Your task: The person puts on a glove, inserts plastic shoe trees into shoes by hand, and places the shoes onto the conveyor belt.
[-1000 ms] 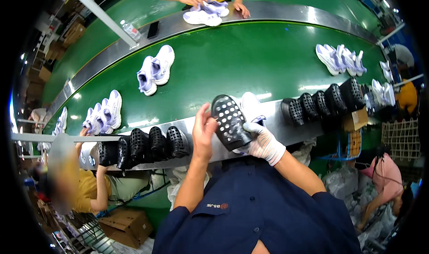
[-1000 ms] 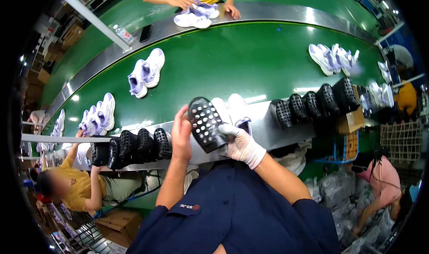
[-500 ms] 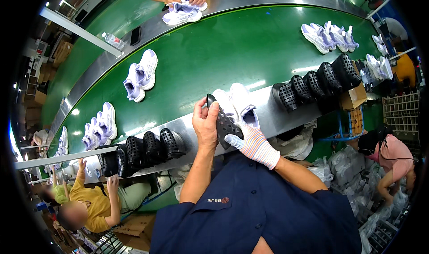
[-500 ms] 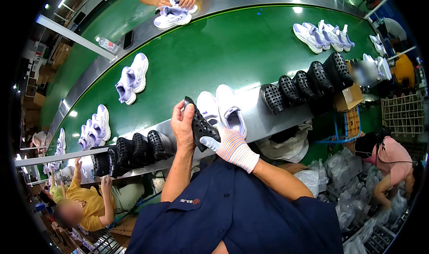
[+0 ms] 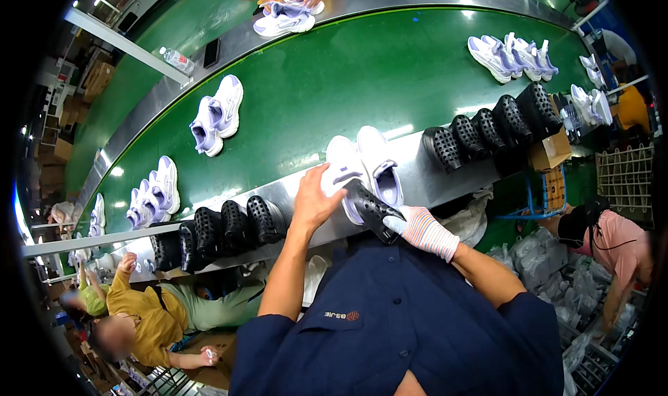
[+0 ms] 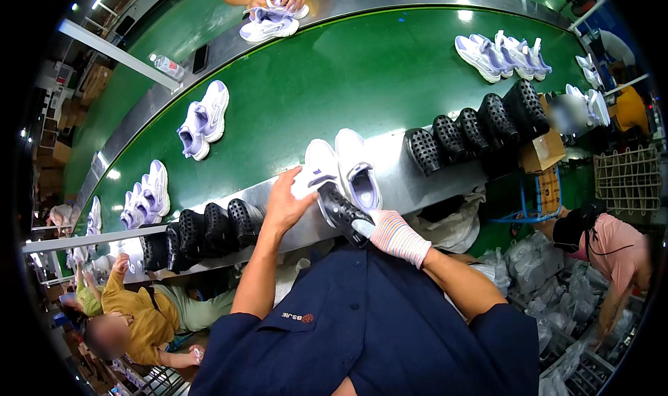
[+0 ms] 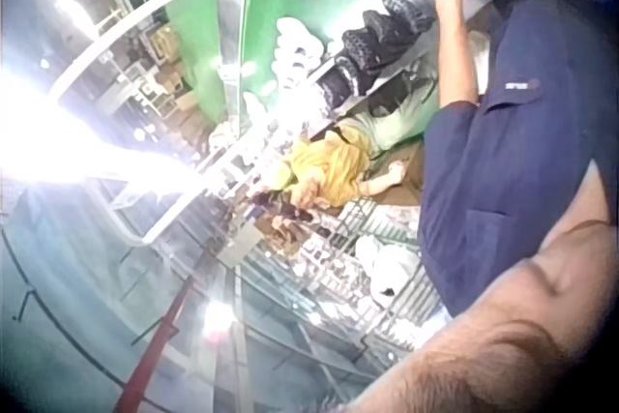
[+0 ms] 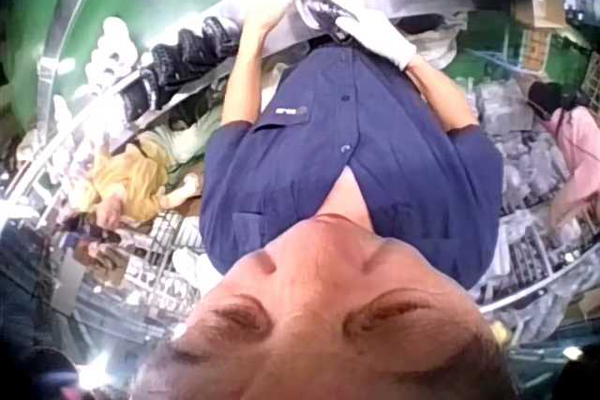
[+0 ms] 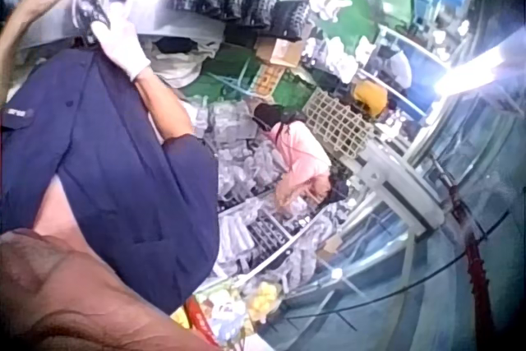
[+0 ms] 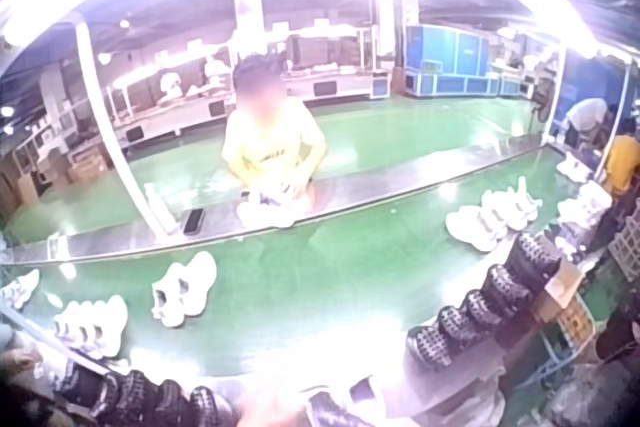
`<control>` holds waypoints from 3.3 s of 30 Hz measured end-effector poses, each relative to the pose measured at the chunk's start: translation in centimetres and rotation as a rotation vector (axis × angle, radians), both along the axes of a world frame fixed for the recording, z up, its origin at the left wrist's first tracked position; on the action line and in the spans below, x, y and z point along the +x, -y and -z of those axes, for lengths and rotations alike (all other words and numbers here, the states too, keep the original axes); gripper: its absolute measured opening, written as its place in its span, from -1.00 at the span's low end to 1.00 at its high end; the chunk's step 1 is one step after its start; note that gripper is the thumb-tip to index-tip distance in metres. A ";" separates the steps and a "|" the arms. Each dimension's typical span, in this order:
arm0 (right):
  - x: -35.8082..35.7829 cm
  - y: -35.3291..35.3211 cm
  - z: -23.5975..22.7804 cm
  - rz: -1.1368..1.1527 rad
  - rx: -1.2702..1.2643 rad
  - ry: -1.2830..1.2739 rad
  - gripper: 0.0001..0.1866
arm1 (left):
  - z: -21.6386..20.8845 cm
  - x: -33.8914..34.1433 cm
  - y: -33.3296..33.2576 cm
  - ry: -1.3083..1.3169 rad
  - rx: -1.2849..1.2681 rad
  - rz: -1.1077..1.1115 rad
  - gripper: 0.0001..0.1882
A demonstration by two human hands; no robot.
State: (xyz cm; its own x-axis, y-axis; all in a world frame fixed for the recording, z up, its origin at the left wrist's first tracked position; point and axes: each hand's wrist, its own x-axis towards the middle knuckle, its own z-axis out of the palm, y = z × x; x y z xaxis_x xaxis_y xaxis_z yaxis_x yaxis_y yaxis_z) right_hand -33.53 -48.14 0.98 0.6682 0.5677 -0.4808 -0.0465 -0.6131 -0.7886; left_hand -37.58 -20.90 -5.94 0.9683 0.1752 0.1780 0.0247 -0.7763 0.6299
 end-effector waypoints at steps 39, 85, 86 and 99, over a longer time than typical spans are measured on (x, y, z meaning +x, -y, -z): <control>-0.4 -14.0 6.9 -0.289 -0.569 0.381 -0.74 | 10.5 9.7 -9.0 -0.551 -0.010 -0.053 -0.59; 1.4 -4.1 3.5 0.172 -0.453 0.380 -0.58 | 0.8 -10.5 6.3 -0.129 -0.085 -0.039 -0.47; 1.7 -2.6 4.1 0.273 -0.446 0.408 -0.56 | 0.8 -10.4 6.6 -0.128 -0.083 -0.043 -0.47; 0.3 -2.5 11.7 0.173 -0.192 0.309 -0.65 | 3.0 -3.7 9.2 -0.610 0.196 0.154 -0.51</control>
